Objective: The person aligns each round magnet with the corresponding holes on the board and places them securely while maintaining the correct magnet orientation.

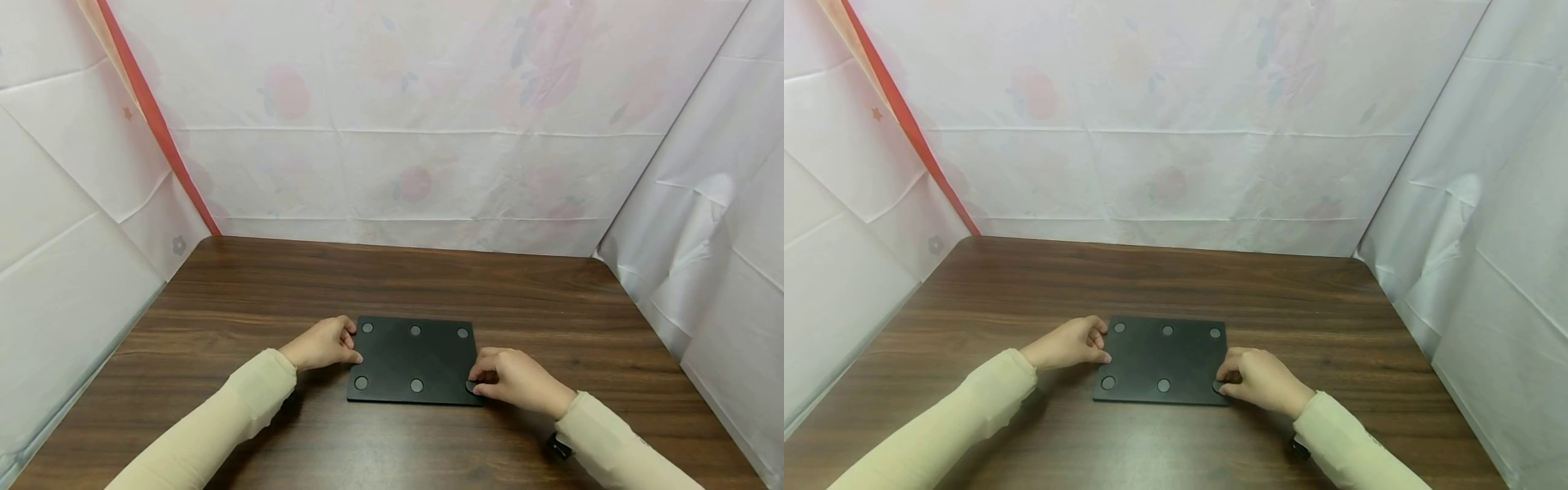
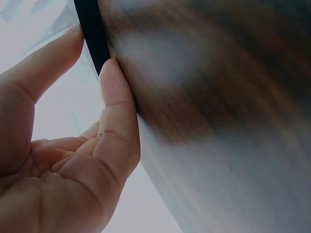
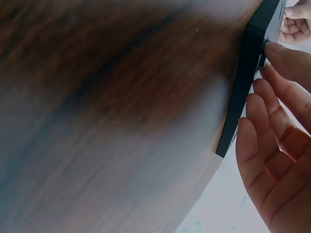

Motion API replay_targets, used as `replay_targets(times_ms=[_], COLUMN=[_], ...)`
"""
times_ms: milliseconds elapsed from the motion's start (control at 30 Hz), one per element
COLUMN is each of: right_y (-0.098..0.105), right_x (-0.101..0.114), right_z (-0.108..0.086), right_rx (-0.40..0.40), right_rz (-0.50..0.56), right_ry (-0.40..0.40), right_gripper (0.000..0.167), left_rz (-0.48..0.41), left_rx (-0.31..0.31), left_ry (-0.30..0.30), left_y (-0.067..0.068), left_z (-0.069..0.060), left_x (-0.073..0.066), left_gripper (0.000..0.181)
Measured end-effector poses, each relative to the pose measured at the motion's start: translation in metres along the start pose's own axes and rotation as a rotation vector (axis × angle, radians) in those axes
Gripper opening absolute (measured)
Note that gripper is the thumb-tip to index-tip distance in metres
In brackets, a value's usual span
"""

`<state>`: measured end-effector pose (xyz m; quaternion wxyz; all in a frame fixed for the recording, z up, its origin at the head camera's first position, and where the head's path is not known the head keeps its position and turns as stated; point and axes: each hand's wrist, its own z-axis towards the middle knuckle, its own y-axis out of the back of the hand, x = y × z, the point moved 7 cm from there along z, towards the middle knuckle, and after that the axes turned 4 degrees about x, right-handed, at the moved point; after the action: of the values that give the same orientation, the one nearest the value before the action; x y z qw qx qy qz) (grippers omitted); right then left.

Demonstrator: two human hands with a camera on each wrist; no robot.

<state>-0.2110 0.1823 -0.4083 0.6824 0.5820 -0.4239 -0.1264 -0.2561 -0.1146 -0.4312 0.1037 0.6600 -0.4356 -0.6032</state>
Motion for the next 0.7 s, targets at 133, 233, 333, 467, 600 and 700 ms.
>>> replay_targets(times_ms=[133, 233, 333, 467, 600, 700], right_y=[-0.0010, -0.0016, -0.0013, -0.0010, -0.0010, -0.0008], right_x=[-0.0004, -0.0005, 0.0000, 0.0003, 0.0004, 0.0011], right_z=[-0.0013, -0.0018, -0.0018, -0.0014, -0.0010, -0.0003], right_rx=[-0.002, -0.004, -0.010, -0.014, -0.015, -0.015], right_rz=[-0.003, -0.004, -0.013, -0.023, -0.032, -0.040], right_ry=[-0.001, -0.007, -0.010, -0.013, -0.014, -0.010], right_gripper=[0.010, 0.010, 0.010, 0.011, 0.011, 0.011], left_rz=[0.000, 0.000, 0.001, 0.002, -0.002, -0.003], left_rx=[0.000, 0.001, 0.001, 0.001, 0.000, -0.001], left_ry=[-0.002, 0.000, 0.004, 0.005, 0.002, 0.003], left_y=[-0.0001, -0.0003, -0.0003, -0.0001, -0.0001, 0.0001], left_z=[0.0001, 0.0002, 0.0001, 0.0001, 0.0006, 0.0009], left_x=[-0.0005, -0.0001, 0.0005, 0.0007, 0.0008, 0.0010], left_gripper=[0.057, 0.057, 0.057, 0.058, 0.057, 0.057])
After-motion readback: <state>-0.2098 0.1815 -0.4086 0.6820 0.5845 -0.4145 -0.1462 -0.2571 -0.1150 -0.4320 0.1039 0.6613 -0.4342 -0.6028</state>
